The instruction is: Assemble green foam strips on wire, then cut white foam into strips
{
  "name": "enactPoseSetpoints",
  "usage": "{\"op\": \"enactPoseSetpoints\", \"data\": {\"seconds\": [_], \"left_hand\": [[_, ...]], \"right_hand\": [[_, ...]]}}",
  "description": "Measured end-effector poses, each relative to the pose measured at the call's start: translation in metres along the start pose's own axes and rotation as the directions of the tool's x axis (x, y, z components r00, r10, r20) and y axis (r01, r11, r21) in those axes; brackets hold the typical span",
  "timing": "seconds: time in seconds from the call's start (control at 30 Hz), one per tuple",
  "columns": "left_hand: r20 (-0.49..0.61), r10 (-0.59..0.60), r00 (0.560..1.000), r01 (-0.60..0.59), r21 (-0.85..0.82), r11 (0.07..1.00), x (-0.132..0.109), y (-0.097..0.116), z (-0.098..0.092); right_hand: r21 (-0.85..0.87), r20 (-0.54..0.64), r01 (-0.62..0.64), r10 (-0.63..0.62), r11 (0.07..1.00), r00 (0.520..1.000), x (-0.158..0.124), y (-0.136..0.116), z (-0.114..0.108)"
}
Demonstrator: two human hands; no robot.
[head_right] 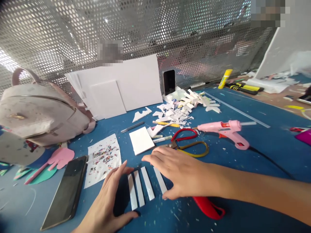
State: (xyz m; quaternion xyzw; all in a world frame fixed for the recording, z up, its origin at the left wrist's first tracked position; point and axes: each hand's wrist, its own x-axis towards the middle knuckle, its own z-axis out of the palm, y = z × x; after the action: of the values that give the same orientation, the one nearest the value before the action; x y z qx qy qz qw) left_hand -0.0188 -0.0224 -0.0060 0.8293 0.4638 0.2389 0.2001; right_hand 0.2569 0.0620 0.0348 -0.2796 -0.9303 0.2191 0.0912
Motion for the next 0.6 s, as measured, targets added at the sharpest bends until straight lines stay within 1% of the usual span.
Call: {"op": "enactPoseSetpoints", "data": {"seconds": [0.17, 0.27, 0.37, 0.47, 0.6], "left_hand": [[-0.016, -0.003, 1.0, 0.003, 0.03, 1.0, -0.0006, 0.0006, 0.0003], [-0.016, -0.002, 1.0, 0.003, 0.04, 0.999, -0.0009, 0.0002, 0.0007], [-0.012, 0.005, 1.0, -0.005, 0.027, 1.0, -0.0007, 0.0, 0.0002], [-0.011, 0.009, 1.0, -0.009, 0.007, 1.0, -0.0003, 0.0, -0.0003], [-0.024, 0.004, 1.0, -0.004, 0.021, 1.0, -0.0007, -0.0013, 0.001]], "right_hand": [[-0.001, 0.029, -0.003, 0.003, 1.0, 1.0, -0.0014, -0.0015, 0.0034], [-0.042, 0.018, 0.029, -0.028, 0.999, 0.999, -0.0043, -0.0007, 0.0038], [-0.055, -0.019, 0.049, -0.05, 0.997, 0.999, -0.0062, 0.0013, 0.0064], [-0.017, -0.045, 0.041, -0.041, 0.999, 0.998, -0.0042, 0.0021, 0.0084], [0.047, -0.022, 0.036, -0.035, 0.998, 0.999, 0.0013, 0.0014, 0.0064]]}}
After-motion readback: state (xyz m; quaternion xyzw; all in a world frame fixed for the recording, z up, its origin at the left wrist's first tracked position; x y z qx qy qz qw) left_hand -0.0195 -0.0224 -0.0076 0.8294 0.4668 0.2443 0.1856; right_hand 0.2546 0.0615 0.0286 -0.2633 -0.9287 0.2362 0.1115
